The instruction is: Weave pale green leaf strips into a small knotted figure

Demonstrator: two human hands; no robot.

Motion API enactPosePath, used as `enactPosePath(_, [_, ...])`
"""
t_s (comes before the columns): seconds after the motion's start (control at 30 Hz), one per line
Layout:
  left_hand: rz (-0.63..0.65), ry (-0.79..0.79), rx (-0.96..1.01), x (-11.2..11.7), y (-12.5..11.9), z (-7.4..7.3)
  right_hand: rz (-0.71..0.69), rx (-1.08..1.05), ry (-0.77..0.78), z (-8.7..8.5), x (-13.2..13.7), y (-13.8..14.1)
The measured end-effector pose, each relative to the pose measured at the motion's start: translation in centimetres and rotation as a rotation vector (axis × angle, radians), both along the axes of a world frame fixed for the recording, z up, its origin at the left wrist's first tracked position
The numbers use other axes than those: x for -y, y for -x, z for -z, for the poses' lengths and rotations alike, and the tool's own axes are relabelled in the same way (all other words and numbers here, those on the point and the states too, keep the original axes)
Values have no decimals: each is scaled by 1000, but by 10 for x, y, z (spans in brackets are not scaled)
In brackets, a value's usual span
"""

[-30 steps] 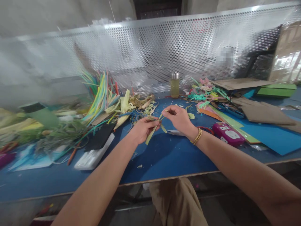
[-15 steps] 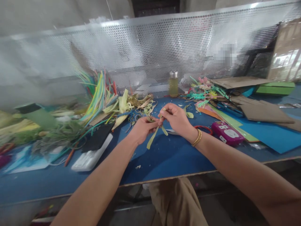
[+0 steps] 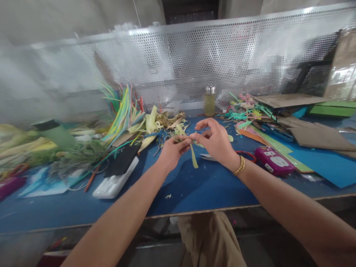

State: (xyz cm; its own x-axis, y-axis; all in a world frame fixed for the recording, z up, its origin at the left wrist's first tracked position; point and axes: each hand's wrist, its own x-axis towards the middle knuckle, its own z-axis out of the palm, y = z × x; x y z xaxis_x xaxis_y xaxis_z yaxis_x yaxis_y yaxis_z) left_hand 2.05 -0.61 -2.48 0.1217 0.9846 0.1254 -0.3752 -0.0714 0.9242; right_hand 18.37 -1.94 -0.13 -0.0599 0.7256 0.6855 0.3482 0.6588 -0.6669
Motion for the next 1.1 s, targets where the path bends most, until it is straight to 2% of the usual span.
enactPosePath(0.1, [-20, 14, 144, -3, 4, -5, 174, 221, -58, 0, 4, 0])
enactPosePath(0.23, [11, 15, 142, -3, 6, -8, 168, 474, 0, 7, 5, 3])
enactPosePath(0.4, [-11, 29, 10, -5, 8, -2, 92, 446, 60, 15, -6, 0])
enactPosePath(0.53, [-31, -54, -182, -6, 14, -1, 45, 463, 30, 14, -13, -7])
enactPosePath(0.67, [102, -96, -217, -3, 22, -9, 5, 506, -29, 10, -17, -15])
enactPosePath(0.77, [301, -15, -151, -1, 28, -17, 1, 549, -78, 6, -22, -20])
enactPosePath(0.83, [368, 53, -128, 0, 29, -19, 13, 614, -134, 3, -24, -22])
enactPosePath(1.0, [269, 104, -166, -4, 22, -8, 125, 758, -215, -2, -22, -22])
enactPosePath(1.1, [189, 109, -111, -6, 16, -1, 115, 827, -238, -3, -19, -21])
